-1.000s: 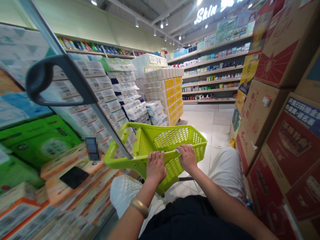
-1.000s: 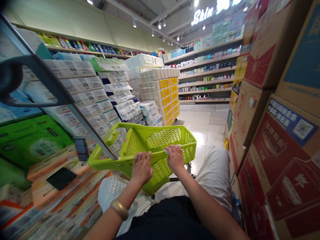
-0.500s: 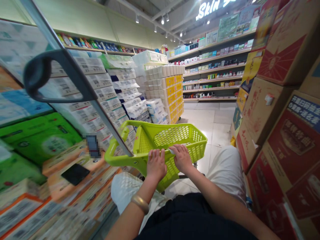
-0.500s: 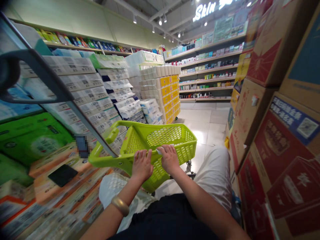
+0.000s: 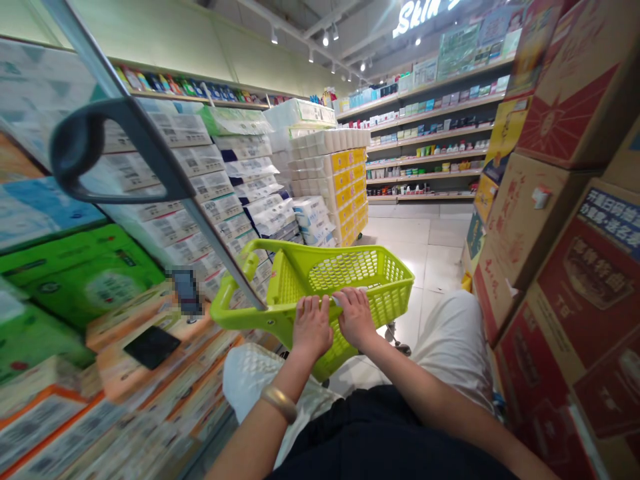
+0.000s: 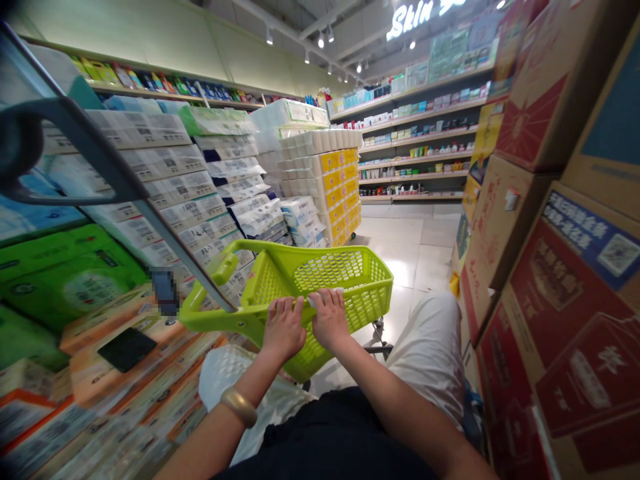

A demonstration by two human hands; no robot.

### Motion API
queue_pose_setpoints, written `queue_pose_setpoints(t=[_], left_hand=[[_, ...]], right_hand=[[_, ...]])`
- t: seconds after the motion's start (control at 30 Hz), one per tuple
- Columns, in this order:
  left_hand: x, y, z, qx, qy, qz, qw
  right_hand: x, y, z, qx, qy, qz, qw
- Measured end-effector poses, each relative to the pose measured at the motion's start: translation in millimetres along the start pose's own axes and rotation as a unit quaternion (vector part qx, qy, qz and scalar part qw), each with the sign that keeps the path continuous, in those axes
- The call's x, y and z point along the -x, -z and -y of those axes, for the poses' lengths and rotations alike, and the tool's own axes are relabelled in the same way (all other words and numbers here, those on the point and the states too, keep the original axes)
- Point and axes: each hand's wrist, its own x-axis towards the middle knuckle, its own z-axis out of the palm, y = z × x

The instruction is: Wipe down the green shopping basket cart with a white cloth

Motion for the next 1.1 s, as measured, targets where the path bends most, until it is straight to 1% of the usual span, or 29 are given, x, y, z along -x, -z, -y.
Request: queue_pose_setpoints(t=[0.1, 0.23, 0.3, 0.37, 0.43, 0.53, 0.6, 0.67, 0.73, 0.83, 0.9, 1.0, 1.03, 1.1], left_hand=[[1.1, 0.3, 1.4, -0.003, -0.002, 0.000, 1.000], [1.7, -1.5, 1.8, -0.001, -0.003, 0.001, 1.000], [1.2, -2.9, 1.5, 0.003, -0.003, 0.000, 1.000], [0.2, -3.9, 1.0, 0.006, -0.002, -0.001, 1.000], [-1.0, -4.3, 0.8, 0.005, 0.000, -0.001, 1.000], [-2.2, -3.7, 1.1, 0.002, 0.005, -0.001, 1.000], [-2.4, -3.0, 1.7, 0.003, 0.004, -0.001, 1.000], [-2.3, -2.3, 2.2, 0.006, 0.003, -0.001, 1.000], [-2.2, -1.7, 2.3, 0.009, 0.003, -0.005, 1.000], [-2.8, -1.0, 1.6, 0.017, 0.009, -0.013, 1.000], [-3.5, -0.8, 0.8, 0.022, 0.011, -0.016, 1.000], [-4.5, -0.7, -0.5, 0.022, 0.012, -0.020, 0.999], [-4.7, -0.7, -0.9, 0.020, 0.014, -0.021, 0.999], [-4.8, -0.5, -1.5, 0.018, 0.016, -0.023, 0.999]], right_hand=[[2.4, 6.0, -15.4, 0.009, 0.007, 0.007, 1.000], [7.3, 13.3, -45.1, 0.044, -0.019, -0.018, 0.999], [8.0, 12.9, -49.8, 0.054, -0.030, -0.026, 0.998], [6.6, 9.4, -44.1, 0.055, -0.057, -0.038, 0.996], [3.7, 4.8, -30.9, 0.045, -0.066, -0.035, 0.996], [-0.9, 0.0, -10.1, 0.014, -0.018, 0.001, 1.000], [-2.5, 0.1, -4.4, -0.001, 0.006, 0.017, 1.000], [-2.4, 2.6, -8.4, -0.005, 0.019, 0.025, 0.999], [-1.1, 6.1, -20.1, 0.000, 0.022, 0.024, 0.999], [1.2, 10.0, -40.4, 0.018, -0.014, -0.004, 1.000], [1.6, 10.4, -46.9, 0.027, -0.042, -0.021, 0.999], [-0.4, 7.3, -38.5, 0.027, -0.076, -0.034, 0.996], [-1.4, 5.7, -31.9, 0.021, -0.070, -0.028, 0.997], [-3.3, 2.8, -17.3, 0.002, -0.030, -0.005, 1.000]])
